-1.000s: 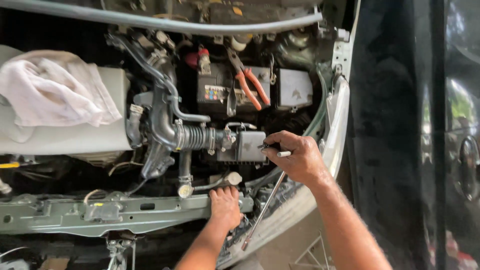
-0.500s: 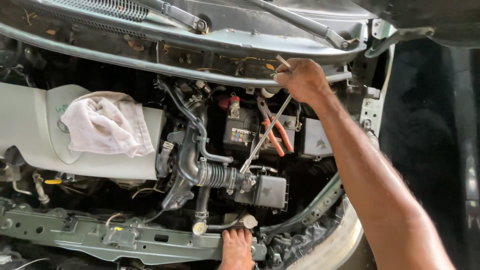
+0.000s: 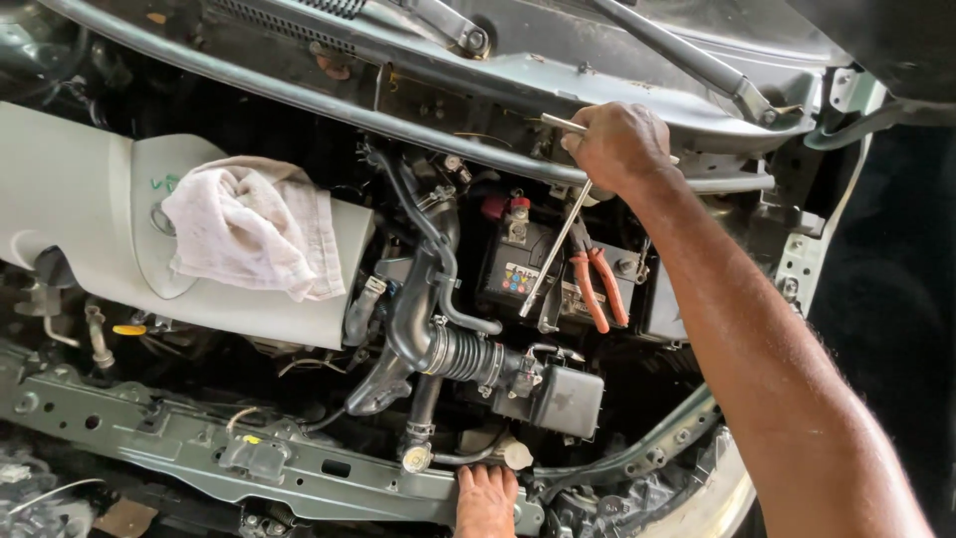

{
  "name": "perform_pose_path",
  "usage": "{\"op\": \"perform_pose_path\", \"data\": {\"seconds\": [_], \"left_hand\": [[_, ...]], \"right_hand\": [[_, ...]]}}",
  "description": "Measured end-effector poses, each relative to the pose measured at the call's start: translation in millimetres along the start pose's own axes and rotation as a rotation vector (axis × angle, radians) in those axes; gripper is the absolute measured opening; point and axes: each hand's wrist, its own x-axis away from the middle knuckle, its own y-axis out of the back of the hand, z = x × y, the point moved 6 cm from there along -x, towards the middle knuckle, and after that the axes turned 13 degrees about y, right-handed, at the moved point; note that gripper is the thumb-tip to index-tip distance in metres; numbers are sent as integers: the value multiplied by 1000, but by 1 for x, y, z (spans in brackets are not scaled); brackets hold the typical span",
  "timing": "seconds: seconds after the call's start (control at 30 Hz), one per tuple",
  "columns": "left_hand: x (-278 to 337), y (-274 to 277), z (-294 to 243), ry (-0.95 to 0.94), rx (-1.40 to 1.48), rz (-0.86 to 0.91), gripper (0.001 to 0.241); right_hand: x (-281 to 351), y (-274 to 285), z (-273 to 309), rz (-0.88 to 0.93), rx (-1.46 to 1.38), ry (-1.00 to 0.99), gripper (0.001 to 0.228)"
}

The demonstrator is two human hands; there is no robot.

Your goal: The person uses a wrench to tighten bolts on a component within the car's engine bay. The hands are visible manipulating the tool and the engine parts throughout the process.

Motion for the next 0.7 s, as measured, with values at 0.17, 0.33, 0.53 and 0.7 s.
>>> {"op": "perform_pose_path", "data": {"seconds": [0.17,0.33,0.53,0.7], "left_hand": [[-19,-19,-7,6,22,-9,66],[-43,-47,-13,-15,90,-82,61],[-60,-69,-22,-59,122,-135,58],[-76,-89,-30,-108,153,-200,55]], "right_hand": [[-22,1,34,99,101,9,39],[-31,-6,45,142,196,-19,32],[-36,-14,35,25,191,34,31],[20,13,37,-261,10,134,29]]}}
